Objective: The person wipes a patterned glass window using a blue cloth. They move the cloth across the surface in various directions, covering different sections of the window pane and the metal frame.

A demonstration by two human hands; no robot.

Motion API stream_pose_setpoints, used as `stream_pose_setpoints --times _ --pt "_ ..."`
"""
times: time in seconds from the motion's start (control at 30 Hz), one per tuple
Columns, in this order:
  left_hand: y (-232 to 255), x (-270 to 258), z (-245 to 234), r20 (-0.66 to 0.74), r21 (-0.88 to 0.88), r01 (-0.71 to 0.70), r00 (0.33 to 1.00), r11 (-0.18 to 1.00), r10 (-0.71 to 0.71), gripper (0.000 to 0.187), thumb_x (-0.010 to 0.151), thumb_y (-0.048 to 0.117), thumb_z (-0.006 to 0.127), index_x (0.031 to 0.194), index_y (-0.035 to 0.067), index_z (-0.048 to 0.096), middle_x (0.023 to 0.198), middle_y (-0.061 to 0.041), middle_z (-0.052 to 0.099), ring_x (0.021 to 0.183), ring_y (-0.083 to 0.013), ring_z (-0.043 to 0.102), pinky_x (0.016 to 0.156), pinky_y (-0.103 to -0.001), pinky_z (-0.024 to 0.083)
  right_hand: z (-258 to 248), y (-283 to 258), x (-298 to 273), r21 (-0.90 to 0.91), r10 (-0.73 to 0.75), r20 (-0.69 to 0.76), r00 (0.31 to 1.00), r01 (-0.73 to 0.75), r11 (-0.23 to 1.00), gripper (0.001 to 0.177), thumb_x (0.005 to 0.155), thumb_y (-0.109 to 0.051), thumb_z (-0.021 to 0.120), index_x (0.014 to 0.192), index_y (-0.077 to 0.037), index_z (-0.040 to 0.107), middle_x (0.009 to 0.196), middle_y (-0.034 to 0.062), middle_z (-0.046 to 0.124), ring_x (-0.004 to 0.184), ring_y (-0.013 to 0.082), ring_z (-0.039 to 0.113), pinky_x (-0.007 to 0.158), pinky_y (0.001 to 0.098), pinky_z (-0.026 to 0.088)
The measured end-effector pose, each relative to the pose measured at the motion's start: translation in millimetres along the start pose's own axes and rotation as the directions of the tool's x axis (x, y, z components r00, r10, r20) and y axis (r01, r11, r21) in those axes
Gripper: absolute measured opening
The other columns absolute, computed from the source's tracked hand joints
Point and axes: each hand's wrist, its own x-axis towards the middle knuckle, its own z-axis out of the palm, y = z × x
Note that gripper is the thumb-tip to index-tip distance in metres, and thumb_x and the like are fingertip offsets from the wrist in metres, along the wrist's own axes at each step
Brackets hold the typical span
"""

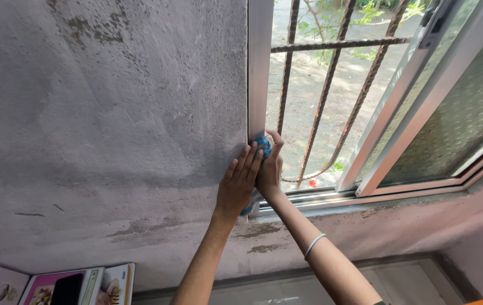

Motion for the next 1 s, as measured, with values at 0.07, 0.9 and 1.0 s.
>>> stream_pose_setpoints --times 0.07,0.9,1.0 --pt "11 -25 14 0.026 0.004 0.008 1.000 1.000 -0.008 0.057 0.110 0.025 0.042 0.164 0.014 0.028 0.171 -0.002 0.033 0.160 -0.0140 0.022 0.131 -0.037 -0.001 4 22 -23 -0.012 -0.002 0.032 0.999 0.003 1.000 0.050 0.103 -0.014 0.057 0.144 -0.012 0.028 0.092 0.0201 0.072 0.082 0.0363 0.075 0.070 0.0461 0.056" --pt "158 -174 72 0.394 -0.558 0.310 0.915 0.769 -0.083 0.073 0.095 0.003 0.056 0.160 0.006 0.026 0.167 -0.010 0.031 0.155 -0.0265 0.030 0.128 -0.044 0.026 -48 154 -134 0.359 0.504 0.208 0.838 -0.545 0.758 0.058 0.095 -0.002 0.055 0.150 -0.014 0.039 0.122 0.0141 0.067 0.106 0.0291 0.070 0.094 0.0401 0.059" --pt "179 -137 52 0.306 -0.739 0.351 0.935 0.575 -0.177 0.072 0.095 0.004 0.057 0.160 0.007 0.027 0.165 -0.013 0.034 0.153 -0.0306 0.036 0.125 -0.045 0.035 -79 170 -121 0.723 0.620 0.305 0.723 -0.600 0.342 0.043 0.105 -0.014 0.043 0.148 -0.014 0.046 0.124 0.0118 0.066 0.108 0.0231 0.066 0.096 0.0405 0.054"
